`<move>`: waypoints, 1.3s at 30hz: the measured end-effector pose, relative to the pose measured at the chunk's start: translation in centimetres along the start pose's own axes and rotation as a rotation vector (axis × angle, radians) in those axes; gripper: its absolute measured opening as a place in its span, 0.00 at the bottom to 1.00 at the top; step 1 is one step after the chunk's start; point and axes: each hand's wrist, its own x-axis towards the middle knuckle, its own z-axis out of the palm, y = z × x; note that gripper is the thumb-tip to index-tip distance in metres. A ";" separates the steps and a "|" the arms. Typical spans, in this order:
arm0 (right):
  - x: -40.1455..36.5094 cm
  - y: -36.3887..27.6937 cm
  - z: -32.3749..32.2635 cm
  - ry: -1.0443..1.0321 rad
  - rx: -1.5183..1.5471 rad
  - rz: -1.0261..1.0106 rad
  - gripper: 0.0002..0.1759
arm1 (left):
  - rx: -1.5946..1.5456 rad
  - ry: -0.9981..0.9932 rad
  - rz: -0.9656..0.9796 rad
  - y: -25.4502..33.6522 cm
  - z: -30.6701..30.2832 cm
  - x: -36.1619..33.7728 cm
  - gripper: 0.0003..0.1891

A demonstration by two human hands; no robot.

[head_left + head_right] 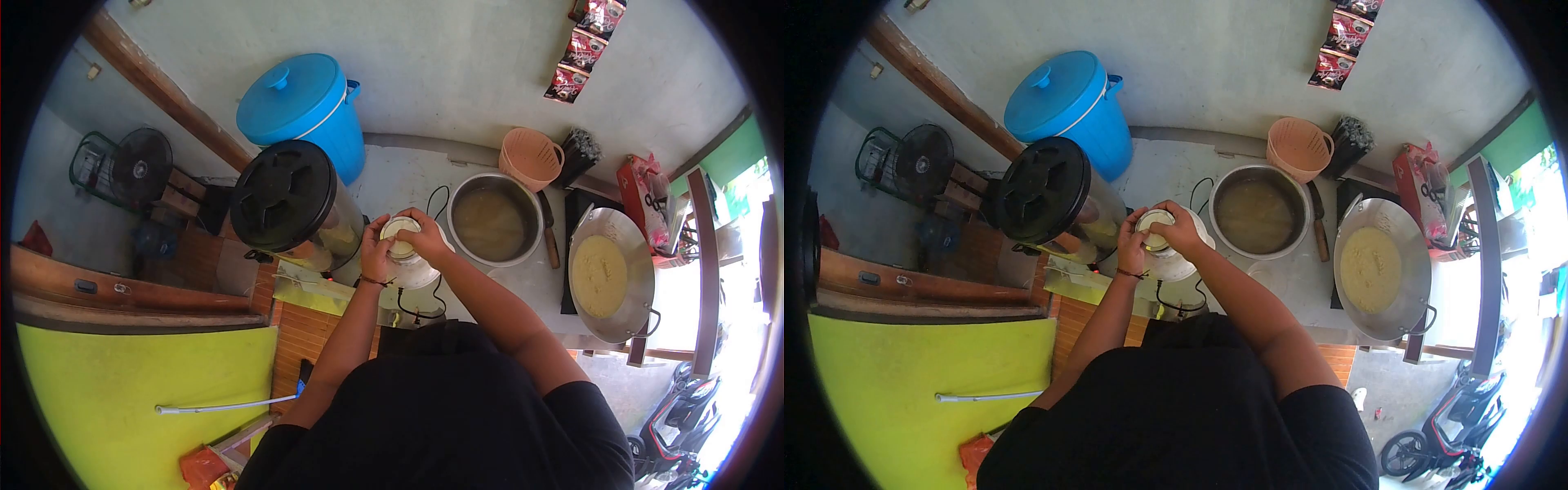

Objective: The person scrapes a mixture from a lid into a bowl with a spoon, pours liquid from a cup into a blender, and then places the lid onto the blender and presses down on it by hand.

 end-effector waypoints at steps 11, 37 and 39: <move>-0.1 0.0 0.0 0.006 0.001 -0.007 0.22 | -0.005 0.007 -0.014 0.3 0.2 -0.1 0.26; -0.3 0.0 0.1 0.014 0.000 -0.021 0.21 | -0.005 -0.008 0.000 -0.1 -0.3 -0.1 0.26; -0.2 0.1 0.2 0.020 -0.004 -0.026 0.21 | -0.010 -0.006 0.002 0.0 -0.2 -0.1 0.26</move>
